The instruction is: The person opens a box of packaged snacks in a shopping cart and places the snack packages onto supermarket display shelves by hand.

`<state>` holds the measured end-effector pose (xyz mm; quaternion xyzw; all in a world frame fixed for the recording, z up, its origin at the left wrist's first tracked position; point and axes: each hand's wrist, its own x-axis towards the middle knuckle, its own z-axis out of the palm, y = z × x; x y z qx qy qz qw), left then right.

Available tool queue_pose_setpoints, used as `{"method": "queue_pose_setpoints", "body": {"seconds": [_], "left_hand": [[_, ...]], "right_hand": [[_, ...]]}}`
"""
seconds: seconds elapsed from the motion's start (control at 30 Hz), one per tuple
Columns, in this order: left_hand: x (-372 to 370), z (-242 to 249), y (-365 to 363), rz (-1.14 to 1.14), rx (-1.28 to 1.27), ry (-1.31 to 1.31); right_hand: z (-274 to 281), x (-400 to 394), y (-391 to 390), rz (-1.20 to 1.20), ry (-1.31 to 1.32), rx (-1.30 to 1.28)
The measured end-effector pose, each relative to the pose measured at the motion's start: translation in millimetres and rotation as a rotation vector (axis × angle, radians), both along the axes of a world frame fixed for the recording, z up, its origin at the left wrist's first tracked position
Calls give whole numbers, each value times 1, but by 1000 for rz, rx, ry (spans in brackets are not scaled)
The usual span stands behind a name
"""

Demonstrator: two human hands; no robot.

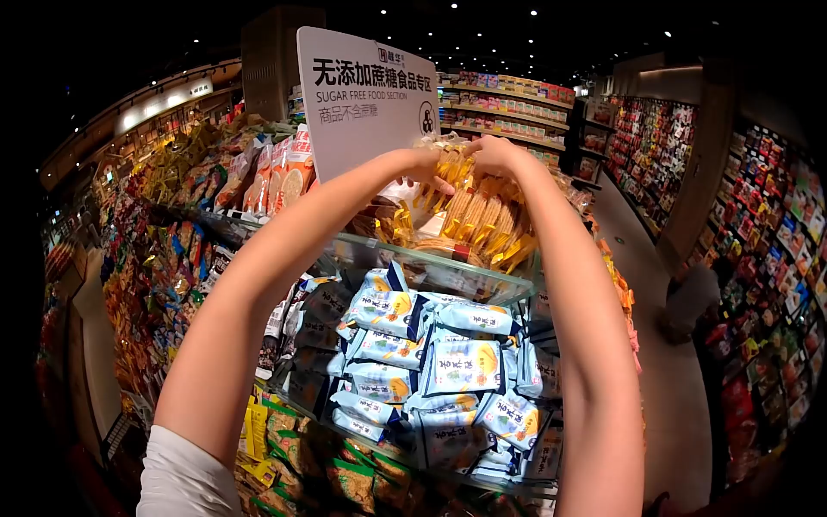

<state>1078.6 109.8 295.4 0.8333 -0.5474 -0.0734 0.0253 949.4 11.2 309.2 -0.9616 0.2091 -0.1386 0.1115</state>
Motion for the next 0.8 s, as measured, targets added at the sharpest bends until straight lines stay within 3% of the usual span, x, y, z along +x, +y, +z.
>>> {"method": "queue_pose_setpoints", "body": {"seconds": [0.03, 0.07, 0.1, 0.17, 0.2, 0.27, 0.43, 0.53, 0.63, 0.67, 0.8], "left_hand": [[-6, 0, -2, 0, -3, 2], [-14, 0, -3, 40, -4, -248], [-15, -1, -5, 83, -4, -497], [-11, -4, -1, 101, -76, -481], [-6, -3, 8, 47, -112, -141], [-5, -2, 27, -134, -211, 318], [1, -2, 3, -248, -263, 184], [4, -1, -20, -217, -274, -62], [-13, 11, -10, -42, -175, 53], [-12, 11, -8, -50, -143, 80], [-5, 15, 6, -160, -79, 175]], "right_hand": [[-3, -3, -2, -19, -62, -7], [-9, 0, -10, -21, -67, -172], [-9, -1, -8, -18, -63, -166], [-7, -8, -7, 18, -67, -112], [-4, -11, -8, 15, -73, -116], [-2, -20, -14, 184, -168, 280], [-8, -26, -9, 156, -184, 266], [-15, -20, -7, 32, -213, 2], [-12, -17, -15, 44, -165, 88], [-10, -17, -20, 88, -117, 199], [-12, -34, -12, 71, -220, 232]]}}
